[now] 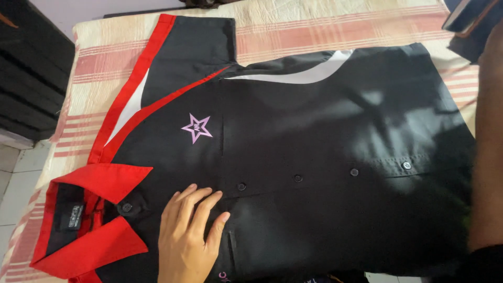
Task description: The person irons a black and red collared shirt on a padded surface, smoothing the collar, shoulders, and sleeves before flipping the garment and applying water from a spray bottle.
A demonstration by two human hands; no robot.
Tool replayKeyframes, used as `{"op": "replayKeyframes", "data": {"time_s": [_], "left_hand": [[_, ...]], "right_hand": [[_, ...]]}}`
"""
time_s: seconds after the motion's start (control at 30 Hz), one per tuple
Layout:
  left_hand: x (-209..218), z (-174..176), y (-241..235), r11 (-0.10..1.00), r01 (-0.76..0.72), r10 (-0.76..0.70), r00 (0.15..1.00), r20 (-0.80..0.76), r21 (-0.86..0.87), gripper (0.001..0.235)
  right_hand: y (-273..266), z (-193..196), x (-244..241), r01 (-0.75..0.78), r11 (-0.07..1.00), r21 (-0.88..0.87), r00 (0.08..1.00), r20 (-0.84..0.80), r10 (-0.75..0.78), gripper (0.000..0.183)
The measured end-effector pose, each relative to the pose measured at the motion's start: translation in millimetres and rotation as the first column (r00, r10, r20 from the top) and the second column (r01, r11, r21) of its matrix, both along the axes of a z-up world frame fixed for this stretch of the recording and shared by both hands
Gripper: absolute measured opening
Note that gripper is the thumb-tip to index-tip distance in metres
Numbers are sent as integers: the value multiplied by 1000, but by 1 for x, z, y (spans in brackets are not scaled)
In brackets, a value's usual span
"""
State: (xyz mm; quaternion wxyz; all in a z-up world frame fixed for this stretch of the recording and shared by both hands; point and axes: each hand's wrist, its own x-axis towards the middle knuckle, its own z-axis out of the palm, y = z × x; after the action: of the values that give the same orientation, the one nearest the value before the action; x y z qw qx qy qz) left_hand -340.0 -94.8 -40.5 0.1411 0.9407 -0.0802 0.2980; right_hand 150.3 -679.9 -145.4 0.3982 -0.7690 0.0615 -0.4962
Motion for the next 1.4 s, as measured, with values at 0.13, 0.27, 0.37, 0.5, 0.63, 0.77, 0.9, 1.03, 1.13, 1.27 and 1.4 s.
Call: {"op": "replayKeyframes", "data": {"time_s": [0.13, 0.27, 0.37, 0.5, 0.63, 0.77, 0.9, 1.03, 1.13, 1.27, 1.4], "left_hand": [[4, 1, 2, 999, 12, -12, 1000, 0, 50, 23], [20, 13, -2, 990, 19, -2, 992, -124, 141, 30], [41, 18, -12, 955, 104, -60, 985, -164, 279, 41], [66, 22, -30, 915, 234, -164, 960, -228, 327, 36], [86, 15, -48, 887, 296, -210, 942, -262, 354, 27], [96, 11, -57, 883, 307, -224, 940, -256, 356, 28], [102, 11, -57, 900, 339, -258, 921, -291, 274, 36], [110, 10, -53, 917, 364, -311, 908, -280, 162, 45], [128, 8, -48, 924, 336, -288, 925, -246, 180, 39], [160, -1, -31, 935, 290, -252, 949, -191, 204, 32], [193, -12, -6, 953, 175, -157, 983, -91, 248, 25]], "right_hand": [[10, -3, -19, 321, 947, -11, 941, 118, -317, 39], [47, 14, -58, 533, 846, -11, 828, 211, -519, 37], [103, 45, -113, 414, 906, -85, 864, 352, -362, 44], [66, 6, -89, 109, 983, 149, 937, 315, -151, 46], [73, 14, -129, -603, 785, 143, 761, 398, 512, 67], [51, 5, -103, -411, 727, 550, 910, 294, 292, 85], [23, -9, -63, -450, 790, 416, 882, 343, 322, 75], [35, 3, -78, -197, 832, 519, 977, 28, 213, 81], [93, 54, -134, 122, 986, -112, 993, 22, -120, 40], [147, 78, -200, 192, 961, -197, 856, -446, -262, 81], [208, 94, -255, -144, 933, -329, 780, -618, -97, 86]]}}
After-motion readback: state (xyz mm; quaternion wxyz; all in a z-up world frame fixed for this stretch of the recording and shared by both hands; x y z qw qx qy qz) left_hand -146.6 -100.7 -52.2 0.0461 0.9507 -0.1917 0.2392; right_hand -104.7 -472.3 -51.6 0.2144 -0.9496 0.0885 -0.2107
